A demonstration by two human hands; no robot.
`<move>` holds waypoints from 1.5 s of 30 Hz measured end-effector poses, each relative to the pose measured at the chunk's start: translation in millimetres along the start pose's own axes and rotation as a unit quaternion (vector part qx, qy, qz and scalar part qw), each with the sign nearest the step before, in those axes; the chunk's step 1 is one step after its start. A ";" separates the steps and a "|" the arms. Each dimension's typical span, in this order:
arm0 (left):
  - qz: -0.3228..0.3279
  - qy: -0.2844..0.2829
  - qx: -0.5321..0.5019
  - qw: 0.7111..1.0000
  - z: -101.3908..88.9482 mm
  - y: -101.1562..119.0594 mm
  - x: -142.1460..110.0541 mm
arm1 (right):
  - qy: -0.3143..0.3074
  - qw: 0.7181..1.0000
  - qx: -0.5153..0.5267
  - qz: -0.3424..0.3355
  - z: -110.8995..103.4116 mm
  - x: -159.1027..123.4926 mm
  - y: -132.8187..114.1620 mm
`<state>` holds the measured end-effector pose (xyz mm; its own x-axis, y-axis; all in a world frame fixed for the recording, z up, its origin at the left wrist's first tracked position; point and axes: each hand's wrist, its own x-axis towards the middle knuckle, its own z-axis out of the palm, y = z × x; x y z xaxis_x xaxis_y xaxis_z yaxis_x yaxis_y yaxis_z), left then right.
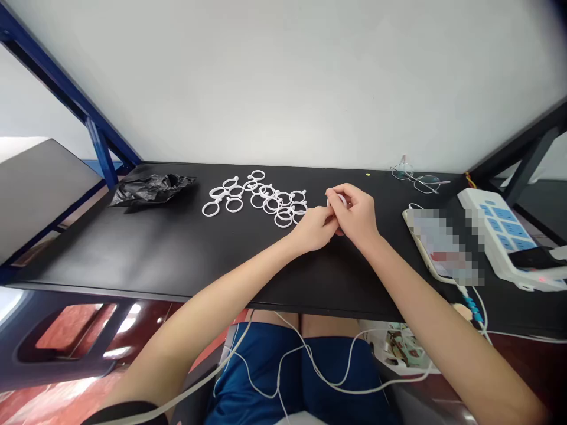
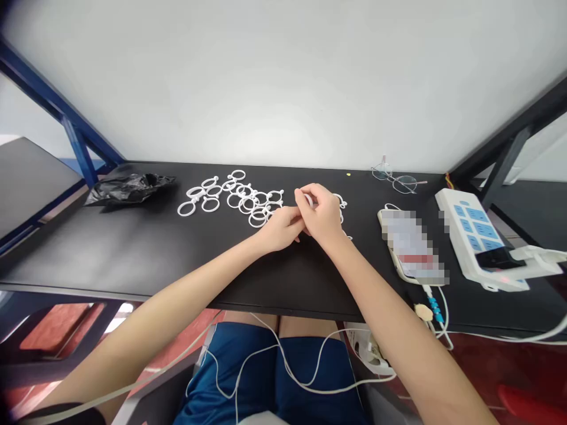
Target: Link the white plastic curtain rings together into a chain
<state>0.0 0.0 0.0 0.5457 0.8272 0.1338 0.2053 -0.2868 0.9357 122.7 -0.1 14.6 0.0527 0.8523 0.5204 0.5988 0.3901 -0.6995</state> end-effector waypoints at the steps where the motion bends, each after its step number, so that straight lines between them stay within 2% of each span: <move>1: -0.005 -0.001 -0.015 1.000 0.2 -0.1 0.3 | 0.001 1.000 0.003 0.006 0.2 0.5 0.1; 7: -0.020 -0.007 -0.081 0.997 -1.5 7.7 0.1 | -0.054 0.987 0.115 0.097 2.1 5.5 0.1; 11: -0.038 -0.020 -0.096 0.994 -3.4 13.0 -0.4 | -0.045 0.985 0.130 0.104 1.9 6.9 1.4; 17: -0.027 -0.020 -0.082 0.996 -5.0 11.7 0.1 | -0.070 0.983 0.136 0.097 1.9 5.1 0.6; 24: -0.002 -0.014 -0.084 0.996 -3.8 8.4 -0.6 | -0.058 0.959 0.219 0.169 2.7 8.4 -1.0; 32: -0.005 -0.019 -0.101 0.995 -4.8 4.6 -0.4 | -0.055 0.964 0.219 0.139 2.6 5.7 -0.2; 45: 0.025 -0.036 -0.113 0.993 -6.1 2.4 1.3 | -0.044 0.949 0.253 0.182 1.1 7.6 -0.9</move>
<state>-3.8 3.3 4.4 0.6085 0.7761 0.1655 -0.0058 -0.2043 0.9789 121.7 6.4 18.6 0.1022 0.9798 0.1717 0.0924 0.1625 -0.9824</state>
